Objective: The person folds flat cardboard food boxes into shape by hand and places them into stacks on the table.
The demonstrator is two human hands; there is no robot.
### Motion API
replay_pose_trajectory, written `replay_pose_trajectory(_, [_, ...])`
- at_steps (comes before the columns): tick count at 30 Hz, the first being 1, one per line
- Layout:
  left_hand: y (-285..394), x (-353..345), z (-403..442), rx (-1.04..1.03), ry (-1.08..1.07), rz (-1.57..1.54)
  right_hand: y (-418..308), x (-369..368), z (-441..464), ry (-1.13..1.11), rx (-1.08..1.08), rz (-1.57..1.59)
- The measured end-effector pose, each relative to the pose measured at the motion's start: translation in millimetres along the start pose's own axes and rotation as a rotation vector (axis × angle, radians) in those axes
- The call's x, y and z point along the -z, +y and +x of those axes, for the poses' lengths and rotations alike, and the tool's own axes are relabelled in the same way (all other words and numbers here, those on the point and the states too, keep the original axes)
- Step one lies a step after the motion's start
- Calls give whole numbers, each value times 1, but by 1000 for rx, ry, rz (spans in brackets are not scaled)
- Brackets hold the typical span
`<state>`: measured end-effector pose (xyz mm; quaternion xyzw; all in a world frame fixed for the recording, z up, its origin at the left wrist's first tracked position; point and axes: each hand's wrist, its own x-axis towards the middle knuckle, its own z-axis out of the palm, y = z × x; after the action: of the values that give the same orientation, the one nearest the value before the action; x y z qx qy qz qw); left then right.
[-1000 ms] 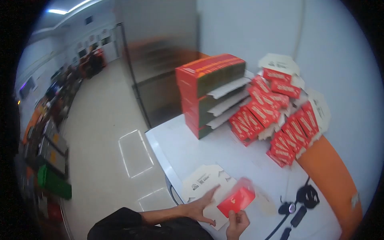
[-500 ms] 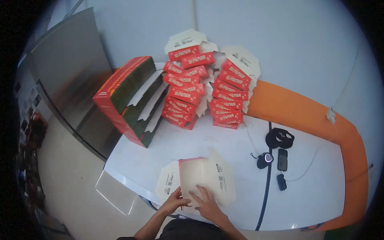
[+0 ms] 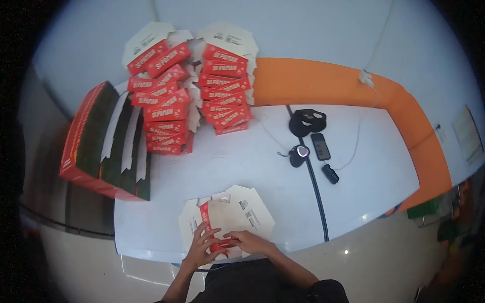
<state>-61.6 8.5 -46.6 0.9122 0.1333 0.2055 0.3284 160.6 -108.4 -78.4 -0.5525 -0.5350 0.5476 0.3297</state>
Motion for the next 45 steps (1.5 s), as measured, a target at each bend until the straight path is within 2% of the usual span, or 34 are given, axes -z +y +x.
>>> replay_pose_trajectory(1, [-7, -6, 5, -38, 140, 35, 0, -2, 2, 32, -26, 38])
replay_pose_trajectory(4, [-34, -24, 0, 62, 567, -76, -12, -8, 9, 98, -35, 29])
replay_pose_trajectory(5, [-41, -31, -2, 83, 637, -129, -20, -12, 8, 123, -31, 12])
replay_pose_trajectory(8, [-34, -14, 6, -49, 276, 12, -49, -18, 12, 200, -50, -3])
replay_pose_trajectory(11, [-34, 7, 2, 12, 189, -17, -71, -13, 17, 193, -64, -22])
replay_pose_trajectory(15, [-31, 58, 15, 88, 95, 95, -101, -15, 30, 175, -89, -388])
replay_pose_trajectory(18, [-45, 84, 16, 95, -71, 56, -119, -28, 36, 482, 324, -403])
replay_pose_trajectory(19, [-49, 85, 15, 162, -9, -93, -134, -26, 36, 598, 436, -400])
replay_pose_trajectory(20, [-53, 83, 12, 236, 62, -235, -145, -26, 29, 692, 468, -294])
replay_pose_trajectory(21, [-57, 81, 9, 272, 124, -300, -147, -28, 16, 794, 412, -234])
replay_pose_trajectory(23, [-54, 81, 7, 385, 251, -476, -131, -30, 9, 1084, 443, -77])
replay_pose_trajectory(25, [-44, 82, 8, 530, 373, -713, -121, -15, 15, 912, 318, -36])
replay_pose_trajectory(29, [-41, 78, 5, 440, 325, -661, -124, -16, 43, 648, 273, -195])
replay_pose_trajectory(32, [-33, 75, 3, 443, 302, -651, -122, -13, 62, 585, 236, -414])
replay_pose_trajectory(37, [-31, 67, -1, 443, 248, -566, -93, -17, 74, 765, 266, -157])
replay_pose_trajectory(40, [-24, 58, 8, 447, 363, -657, -97, -18, 76, 626, 355, -225])
replay_pose_trajectory(42, [-27, 59, 7, 397, 360, -576, -93, -18, 76, 486, 383, -260])
replay_pose_trajectory(45, [-23, 56, 8, 380, 431, -399, -98, -19, 65, 379, 260, -336])
